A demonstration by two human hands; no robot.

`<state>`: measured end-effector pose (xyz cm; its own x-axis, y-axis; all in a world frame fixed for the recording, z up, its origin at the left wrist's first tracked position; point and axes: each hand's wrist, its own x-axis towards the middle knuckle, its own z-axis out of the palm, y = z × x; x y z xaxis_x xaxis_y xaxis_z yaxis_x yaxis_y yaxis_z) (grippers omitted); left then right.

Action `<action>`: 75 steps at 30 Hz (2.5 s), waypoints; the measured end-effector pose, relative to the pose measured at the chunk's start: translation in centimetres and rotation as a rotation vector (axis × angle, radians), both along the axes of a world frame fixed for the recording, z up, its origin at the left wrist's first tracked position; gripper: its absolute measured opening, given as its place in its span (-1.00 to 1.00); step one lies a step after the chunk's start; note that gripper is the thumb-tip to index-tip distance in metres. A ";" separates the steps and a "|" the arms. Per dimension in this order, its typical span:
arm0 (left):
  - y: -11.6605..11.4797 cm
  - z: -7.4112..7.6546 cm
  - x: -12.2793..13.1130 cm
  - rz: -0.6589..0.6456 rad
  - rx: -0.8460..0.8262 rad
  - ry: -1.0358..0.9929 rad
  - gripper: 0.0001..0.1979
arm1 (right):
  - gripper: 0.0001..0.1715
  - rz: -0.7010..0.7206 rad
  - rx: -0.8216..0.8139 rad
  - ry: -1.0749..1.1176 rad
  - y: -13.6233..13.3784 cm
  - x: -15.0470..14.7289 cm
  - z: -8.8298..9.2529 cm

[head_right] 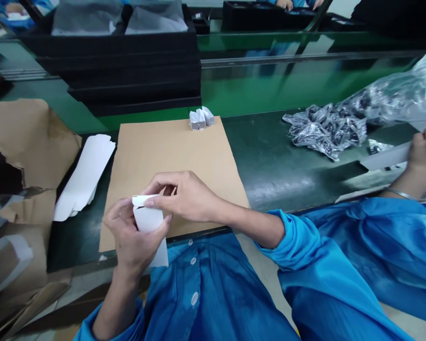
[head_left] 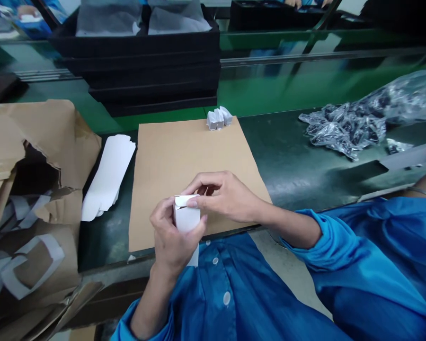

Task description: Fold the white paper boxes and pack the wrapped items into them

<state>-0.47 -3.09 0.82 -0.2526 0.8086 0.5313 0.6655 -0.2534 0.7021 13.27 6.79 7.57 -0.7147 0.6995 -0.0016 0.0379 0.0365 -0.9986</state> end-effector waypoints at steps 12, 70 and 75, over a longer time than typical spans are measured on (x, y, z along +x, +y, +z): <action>-0.3 0.9 -0.7 0.012 -0.278 0.130 -0.16 | -0.78 0.096 0.264 0.067 0.0 0.7 -1.7; 3.6 -0.5 -4.1 -0.445 -0.491 0.822 -0.37 | -0.46 -0.046 0.911 -0.890 6.9 9.6 -6.5; 3.5 0.1 -2.3 -0.497 -0.529 0.843 -0.41 | -0.55 -0.155 0.812 -0.865 5.0 9.5 -5.4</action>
<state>-2.80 0.40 0.95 0.4419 0.8950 -0.0615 0.8880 -0.4266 0.1716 22.73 11.80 2.21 -0.6025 0.7971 0.0418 0.7456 0.5807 -0.3269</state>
